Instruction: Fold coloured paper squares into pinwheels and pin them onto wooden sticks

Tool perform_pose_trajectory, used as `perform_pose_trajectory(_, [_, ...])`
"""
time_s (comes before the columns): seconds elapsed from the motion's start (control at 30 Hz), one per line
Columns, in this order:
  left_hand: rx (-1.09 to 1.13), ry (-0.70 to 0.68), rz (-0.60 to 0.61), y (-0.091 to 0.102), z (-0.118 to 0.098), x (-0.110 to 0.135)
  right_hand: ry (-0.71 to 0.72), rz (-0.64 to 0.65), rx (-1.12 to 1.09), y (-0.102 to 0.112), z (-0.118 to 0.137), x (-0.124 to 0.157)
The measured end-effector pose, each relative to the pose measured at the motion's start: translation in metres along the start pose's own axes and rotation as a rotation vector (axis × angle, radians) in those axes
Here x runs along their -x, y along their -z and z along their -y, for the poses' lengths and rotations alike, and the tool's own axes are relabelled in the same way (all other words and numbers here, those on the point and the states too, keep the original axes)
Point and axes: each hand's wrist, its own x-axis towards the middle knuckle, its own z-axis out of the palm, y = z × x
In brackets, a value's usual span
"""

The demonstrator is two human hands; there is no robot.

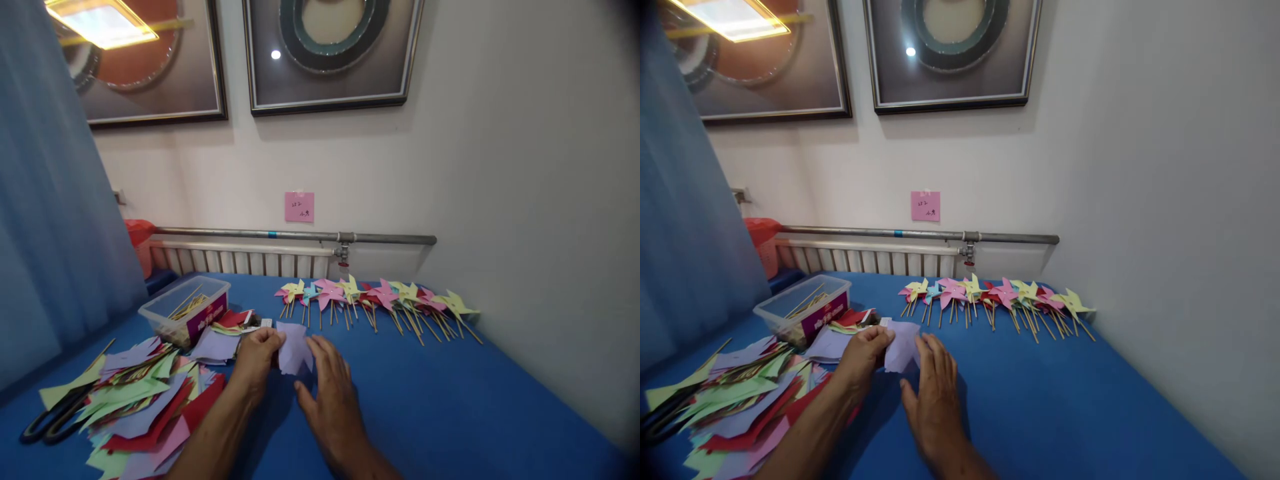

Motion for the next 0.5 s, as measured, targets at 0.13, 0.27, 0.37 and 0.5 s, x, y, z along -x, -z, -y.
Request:
perform_pose_trajectory(0.13, [0.042,0.058,0.075,-0.01,0.013,0.005,0.063,0.011,0.032,-0.001,-0.008,-0.002])
perform_pose_trajectory(0.27, [0.109,0.107,0.169,-0.016,0.017,0.01,-0.024,0.033,-0.103,0.01,-0.004,-0.009])
perform_pose_trajectory(0.37, [0.068,0.091,0.179,-0.015,0.014,0.01,-0.279,0.053,-0.339,0.013,-0.006,-0.017])
perform_pose_trajectory(0.5, [-0.202,-0.104,-0.063,-0.007,0.011,0.001,-0.684,0.025,-0.747,-0.002,-0.024,-0.022])
